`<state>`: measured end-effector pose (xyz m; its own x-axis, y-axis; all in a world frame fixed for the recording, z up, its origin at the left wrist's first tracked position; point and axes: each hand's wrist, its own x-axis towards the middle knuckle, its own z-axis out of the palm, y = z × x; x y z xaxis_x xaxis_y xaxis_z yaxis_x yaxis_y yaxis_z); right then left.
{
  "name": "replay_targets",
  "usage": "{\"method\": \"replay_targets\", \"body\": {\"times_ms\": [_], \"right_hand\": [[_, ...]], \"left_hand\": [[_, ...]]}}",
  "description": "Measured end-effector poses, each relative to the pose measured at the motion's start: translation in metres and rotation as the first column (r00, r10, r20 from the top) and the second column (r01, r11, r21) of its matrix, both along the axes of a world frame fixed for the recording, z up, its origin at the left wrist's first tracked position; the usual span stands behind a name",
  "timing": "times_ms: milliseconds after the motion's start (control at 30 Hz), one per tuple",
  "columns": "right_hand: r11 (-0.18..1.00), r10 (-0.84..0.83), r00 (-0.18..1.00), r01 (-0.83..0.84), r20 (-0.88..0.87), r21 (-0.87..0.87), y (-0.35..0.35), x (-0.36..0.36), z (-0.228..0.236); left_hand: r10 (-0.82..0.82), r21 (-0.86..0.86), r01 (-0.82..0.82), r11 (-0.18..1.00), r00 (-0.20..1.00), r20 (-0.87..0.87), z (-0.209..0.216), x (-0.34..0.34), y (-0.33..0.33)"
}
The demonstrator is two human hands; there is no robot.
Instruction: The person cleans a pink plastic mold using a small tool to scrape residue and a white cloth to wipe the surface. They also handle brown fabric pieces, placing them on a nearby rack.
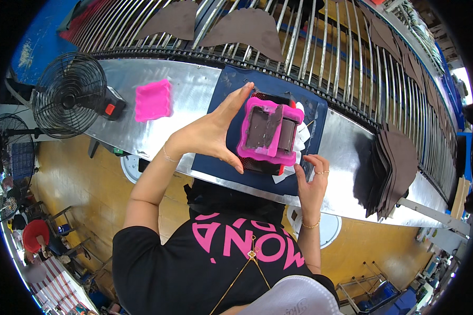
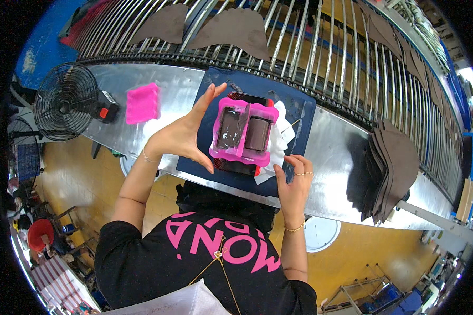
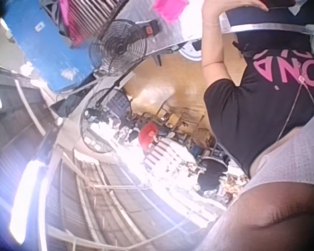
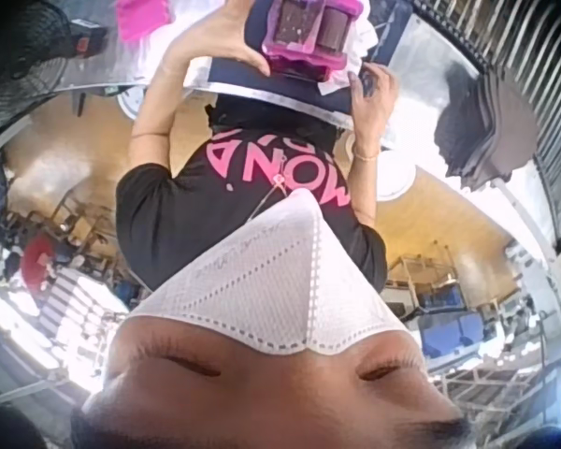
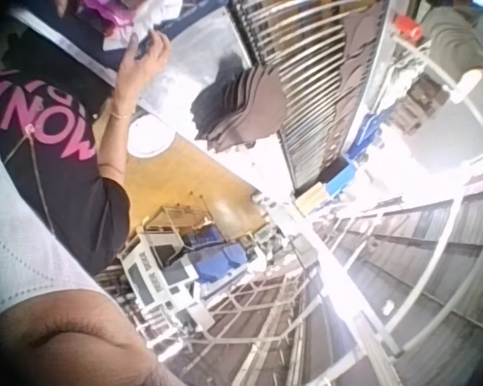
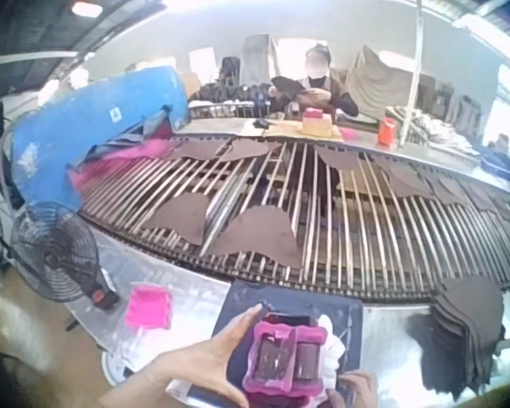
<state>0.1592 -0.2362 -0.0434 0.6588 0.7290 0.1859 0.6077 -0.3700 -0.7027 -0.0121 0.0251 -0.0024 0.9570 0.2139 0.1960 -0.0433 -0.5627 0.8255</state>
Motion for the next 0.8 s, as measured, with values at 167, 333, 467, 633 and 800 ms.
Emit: {"method": "replay_targets", "body": {"times_ms": [167, 333, 467, 633, 800], "right_hand": [[0.978, 0.015, 0.997, 0.001, 0.075, -0.209, 0.0, -0.007, -0.003], [0.953, 0.017, 0.996, 0.01, 0.086, -0.303, 0.002, -0.011, -0.016], [0.972, 0.027, 0.993, 0.0, 0.112, -0.234, 0.002, 0.002, -0.016], [0.999, -0.035, 0.954, 0.033, -0.297, -0.014, 0.011, 0.017, 0.006], [0.987, 0.034, 0.928, 0.027, -0.372, 0.157, 0.015, 0.023, 0.016]], "left_hand": [[-0.055, 0.067, 0.052, 0.996, 0.998, 0.044, -0.002, 0.009, -0.001], [-0.058, 0.082, 0.058, 0.995, 0.998, -0.003, 0.001, 0.015, -0.003], [-0.043, 0.053, 0.043, 0.998, 0.999, -0.002, 0.003, 0.017, -0.004], [-0.033, 0.013, 0.032, 0.999, 0.984, 0.173, -0.012, 0.016, -0.007], [-0.058, -0.058, 0.074, 0.996, 0.967, 0.249, -0.019, 0.017, -0.008]]}}
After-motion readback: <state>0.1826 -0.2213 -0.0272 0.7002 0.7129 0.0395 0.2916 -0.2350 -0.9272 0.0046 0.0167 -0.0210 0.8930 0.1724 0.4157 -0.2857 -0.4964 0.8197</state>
